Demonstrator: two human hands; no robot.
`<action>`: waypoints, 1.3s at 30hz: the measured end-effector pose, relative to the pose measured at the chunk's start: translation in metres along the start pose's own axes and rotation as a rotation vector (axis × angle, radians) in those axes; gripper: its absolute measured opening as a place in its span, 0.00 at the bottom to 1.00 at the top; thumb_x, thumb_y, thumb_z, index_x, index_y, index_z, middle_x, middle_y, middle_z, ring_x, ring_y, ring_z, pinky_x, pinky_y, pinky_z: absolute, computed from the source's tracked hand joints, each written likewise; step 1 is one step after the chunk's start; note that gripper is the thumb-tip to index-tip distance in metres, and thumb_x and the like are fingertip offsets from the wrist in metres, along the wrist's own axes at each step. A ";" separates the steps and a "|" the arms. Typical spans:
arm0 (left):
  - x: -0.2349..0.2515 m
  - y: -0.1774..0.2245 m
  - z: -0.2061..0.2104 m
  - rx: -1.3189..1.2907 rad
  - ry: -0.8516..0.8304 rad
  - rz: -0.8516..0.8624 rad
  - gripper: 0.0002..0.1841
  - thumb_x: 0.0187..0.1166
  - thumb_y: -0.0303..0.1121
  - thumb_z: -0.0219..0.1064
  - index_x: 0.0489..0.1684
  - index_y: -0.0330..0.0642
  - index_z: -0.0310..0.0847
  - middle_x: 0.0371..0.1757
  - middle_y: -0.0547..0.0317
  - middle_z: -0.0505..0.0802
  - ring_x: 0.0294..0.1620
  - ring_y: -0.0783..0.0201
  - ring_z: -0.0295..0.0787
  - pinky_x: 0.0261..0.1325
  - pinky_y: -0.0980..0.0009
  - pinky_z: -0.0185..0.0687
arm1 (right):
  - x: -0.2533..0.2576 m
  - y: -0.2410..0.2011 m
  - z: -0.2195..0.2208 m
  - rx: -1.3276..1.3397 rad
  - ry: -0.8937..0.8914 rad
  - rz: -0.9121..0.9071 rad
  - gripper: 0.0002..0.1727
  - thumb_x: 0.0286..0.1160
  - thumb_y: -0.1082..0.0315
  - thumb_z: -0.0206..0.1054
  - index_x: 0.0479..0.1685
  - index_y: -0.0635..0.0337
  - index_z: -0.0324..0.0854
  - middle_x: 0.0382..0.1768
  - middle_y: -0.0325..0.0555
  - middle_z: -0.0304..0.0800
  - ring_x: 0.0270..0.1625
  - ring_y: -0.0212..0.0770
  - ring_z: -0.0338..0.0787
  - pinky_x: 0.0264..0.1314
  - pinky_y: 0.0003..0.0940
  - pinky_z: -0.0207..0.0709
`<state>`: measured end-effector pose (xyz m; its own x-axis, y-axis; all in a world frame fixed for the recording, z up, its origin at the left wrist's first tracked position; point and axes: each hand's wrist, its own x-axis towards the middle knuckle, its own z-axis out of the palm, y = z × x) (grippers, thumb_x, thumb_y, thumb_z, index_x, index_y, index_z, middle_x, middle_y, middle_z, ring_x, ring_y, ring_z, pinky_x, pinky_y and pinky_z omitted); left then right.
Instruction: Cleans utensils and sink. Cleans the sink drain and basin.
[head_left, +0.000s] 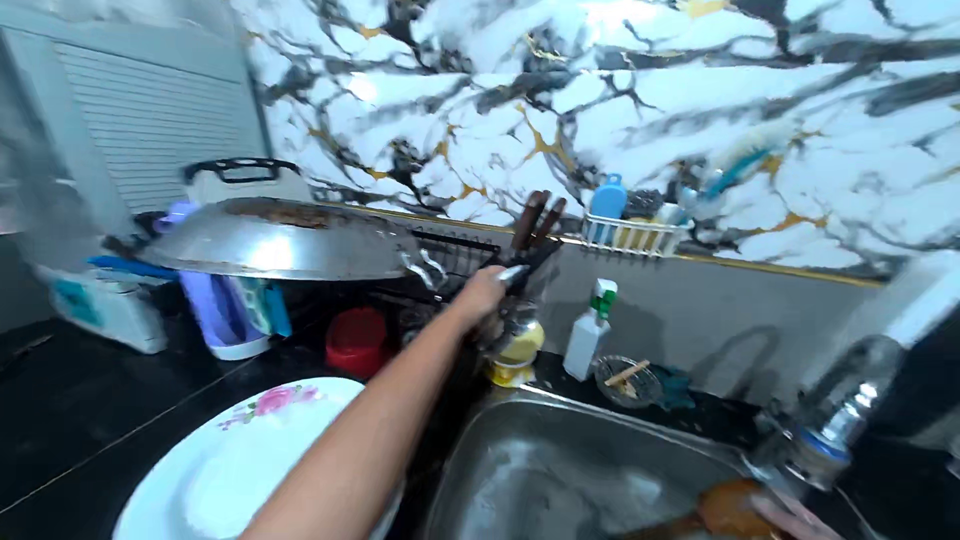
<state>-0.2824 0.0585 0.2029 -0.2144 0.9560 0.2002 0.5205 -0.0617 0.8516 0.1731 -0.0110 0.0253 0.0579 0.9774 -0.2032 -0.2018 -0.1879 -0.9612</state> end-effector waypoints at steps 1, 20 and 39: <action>0.000 -0.002 0.001 -0.031 -0.027 -0.057 0.20 0.89 0.30 0.56 0.78 0.41 0.74 0.67 0.37 0.86 0.65 0.44 0.85 0.66 0.42 0.78 | 0.001 -0.003 0.003 0.000 0.015 0.004 0.15 0.83 0.74 0.58 0.66 0.58 0.73 0.41 0.39 0.90 0.38 0.33 0.91 0.42 0.32 0.89; -0.080 0.080 0.014 0.253 0.436 0.580 0.25 0.79 0.29 0.51 0.76 0.35 0.75 0.77 0.37 0.79 0.76 0.49 0.77 0.73 0.50 0.72 | 0.002 -0.041 0.002 -0.575 -0.003 -0.161 0.05 0.79 0.71 0.70 0.41 0.62 0.91 0.37 0.40 0.91 0.38 0.27 0.84 0.45 0.27 0.77; -0.147 -0.007 0.328 0.160 -0.801 0.226 0.20 0.92 0.34 0.52 0.74 0.33 0.78 0.57 0.39 0.91 0.55 0.51 0.90 0.67 0.55 0.81 | -0.008 -0.029 0.010 -0.697 -0.077 0.121 0.30 0.94 0.48 0.48 0.75 0.66 0.72 0.62 0.64 0.83 0.56 0.55 0.90 0.61 0.51 0.83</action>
<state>0.0169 0.0127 0.0084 0.5279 0.8437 -0.0972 0.6038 -0.2924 0.7415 0.1692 -0.0123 0.0566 0.0004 0.9449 -0.3275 0.4714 -0.2890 -0.8332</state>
